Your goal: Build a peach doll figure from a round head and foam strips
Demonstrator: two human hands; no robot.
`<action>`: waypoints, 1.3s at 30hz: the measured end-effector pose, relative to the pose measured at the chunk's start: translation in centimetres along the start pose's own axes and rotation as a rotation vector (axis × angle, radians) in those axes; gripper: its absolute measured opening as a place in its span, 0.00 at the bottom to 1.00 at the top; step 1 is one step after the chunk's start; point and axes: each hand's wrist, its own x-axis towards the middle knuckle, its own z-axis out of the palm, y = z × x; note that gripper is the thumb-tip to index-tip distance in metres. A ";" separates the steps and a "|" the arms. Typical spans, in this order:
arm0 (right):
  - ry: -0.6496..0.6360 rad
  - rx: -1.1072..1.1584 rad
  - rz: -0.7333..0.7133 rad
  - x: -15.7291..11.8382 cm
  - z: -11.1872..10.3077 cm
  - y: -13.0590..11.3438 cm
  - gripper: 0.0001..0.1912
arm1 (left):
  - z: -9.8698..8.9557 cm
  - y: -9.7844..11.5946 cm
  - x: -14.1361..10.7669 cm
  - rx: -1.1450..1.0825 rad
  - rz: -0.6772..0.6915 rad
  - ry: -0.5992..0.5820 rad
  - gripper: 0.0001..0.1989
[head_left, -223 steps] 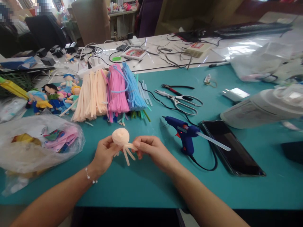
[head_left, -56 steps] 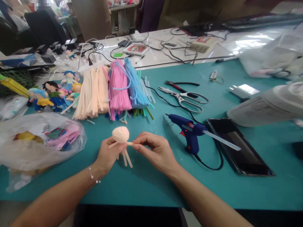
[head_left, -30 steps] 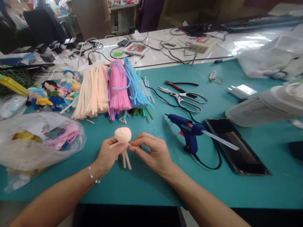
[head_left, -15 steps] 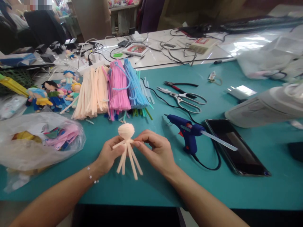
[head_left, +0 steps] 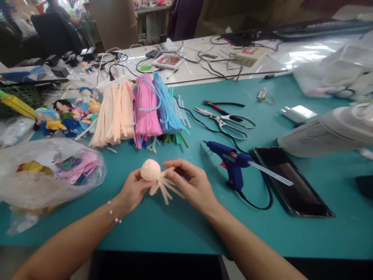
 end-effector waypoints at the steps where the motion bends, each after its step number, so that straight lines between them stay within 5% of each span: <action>1: -0.007 0.062 0.047 0.0 0.0 0.1 0.12 | 0.1 0.1 0.1 -0.017 0.010 0.021 0.12; 5: -0.047 0.208 0.194 0.4 -0.1 0.3 0.20 | 0.3 0.4 0.4 -0.074 0.079 0.062 0.12; 8: -0.026 0.204 0.262 0.6 -0.2 0.3 0.15 | 0.2 0.4 0.4 -0.058 0.102 0.045 0.11; 12: 0.041 0.168 0.265 0.7 -0.7 -0.1 0.07 | -0.2 0.3 -0.1 0.009 0.135 -0.124 0.15; 16: 0.062 0.039 0.155 0.6 -0.9 -0.6 0.04 | -0.5 0.6 -0.2 -0.084 0.166 -0.157 0.25; 21: 0.109 -0.127 0.018 0.6 -0.7 -0.5 0.08 | -0.4 0.6 0.2 0.018 0.072 -0.071 0.17; 28: 0.172 -0.275 -0.270 0.4 -0.6 -0.4 0.09 | -0.5 0.1 0.0 0.191 -0.113 -0.196 0.16; 34: 0.125 -0.282 -0.376 0.1 -0.6 -0.2 0.10 | -0.2 0.3 -0.2 0.219 -0.162 -0.154 0.14; 39: 0.383 -0.125 -0.358 0.1 -1.0 -0.2 0.08 | -0.2 0.4 0.1 0.029 -0.131 -0.067 0.14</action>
